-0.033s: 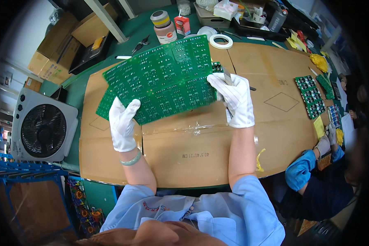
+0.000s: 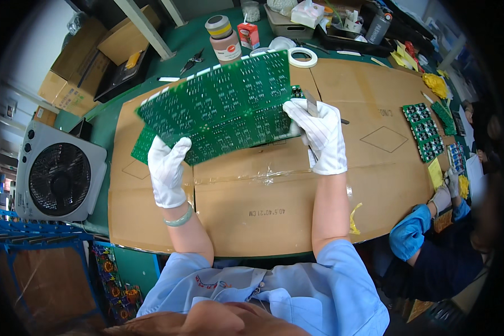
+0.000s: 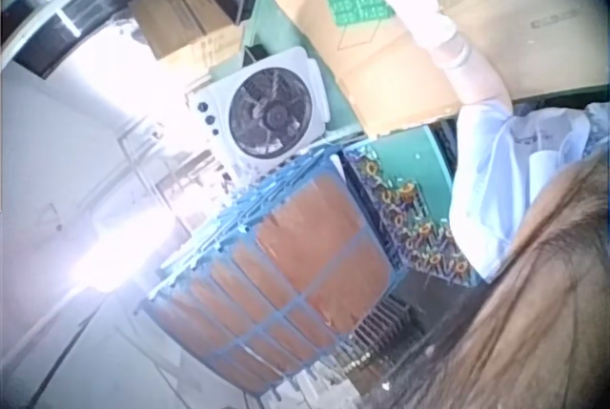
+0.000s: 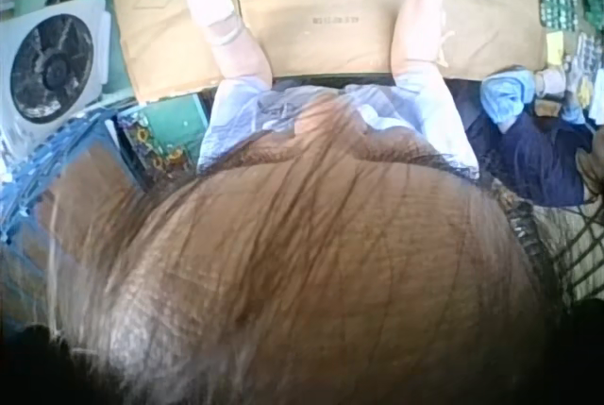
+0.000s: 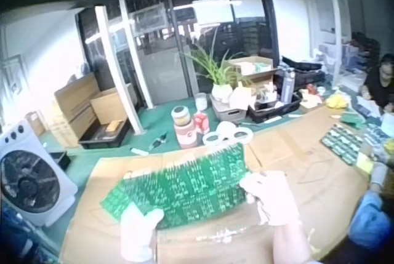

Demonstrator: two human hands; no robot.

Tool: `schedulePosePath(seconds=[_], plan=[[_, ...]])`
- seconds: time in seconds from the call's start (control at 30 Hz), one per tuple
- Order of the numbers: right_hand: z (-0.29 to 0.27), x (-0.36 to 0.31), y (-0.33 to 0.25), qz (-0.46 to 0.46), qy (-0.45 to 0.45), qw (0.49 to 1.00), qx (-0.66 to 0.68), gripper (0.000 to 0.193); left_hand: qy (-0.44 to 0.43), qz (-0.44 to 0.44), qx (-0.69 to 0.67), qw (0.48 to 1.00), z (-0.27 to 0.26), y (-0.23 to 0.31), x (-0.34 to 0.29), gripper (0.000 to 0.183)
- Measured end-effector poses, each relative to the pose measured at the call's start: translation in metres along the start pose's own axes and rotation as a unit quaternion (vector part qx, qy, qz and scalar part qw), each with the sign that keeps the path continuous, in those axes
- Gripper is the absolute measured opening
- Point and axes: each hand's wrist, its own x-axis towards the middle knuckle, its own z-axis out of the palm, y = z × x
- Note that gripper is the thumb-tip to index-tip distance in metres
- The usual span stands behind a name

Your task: The person holds a green circuit board with both hands, rotating it to view both sides and the edges. They use a small metal tool to point at or touch specific components on the board. The person then places the board down and picks up another one to repeat the inspection process.

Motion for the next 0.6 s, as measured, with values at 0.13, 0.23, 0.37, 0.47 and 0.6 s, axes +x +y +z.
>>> schedulePosePath(seconds=[0.13, 0.23, 0.37, 0.47, 0.6], plan=[[0.005, 0.008, 0.014, -0.187, -0.013, 0.981, 0.051, 0.027, -0.022, 0.196, 0.125, 0.972, 0.014, 0.003, 0.009, 0.033], [0.003, 0.007, 0.018, -0.184, -0.048, 0.956, 0.223, 0.027, -0.033, 0.259, 0.204, 0.943, 0.016, 0.003, 0.01, 0.034], [-0.005, 0.009, 0.026, -0.311, -0.033, 0.929, 0.2, 0.029, -0.036, 0.362, 0.354, 0.862, 0.02, 0.001, 0.013, 0.03], [-0.011, 0.006, 0.015, -0.166, -0.059, 0.937, 0.3, 0.036, -0.026, 0.415, 0.425, 0.804, 0.031, 0.009, 0.012, 0.031], [-0.008, 0.002, 0.006, -0.175, -0.039, 0.926, 0.332, 0.04, 0.005, 0.417, 0.471, 0.778, 0.036, 0.004, 0.005, 0.037]])
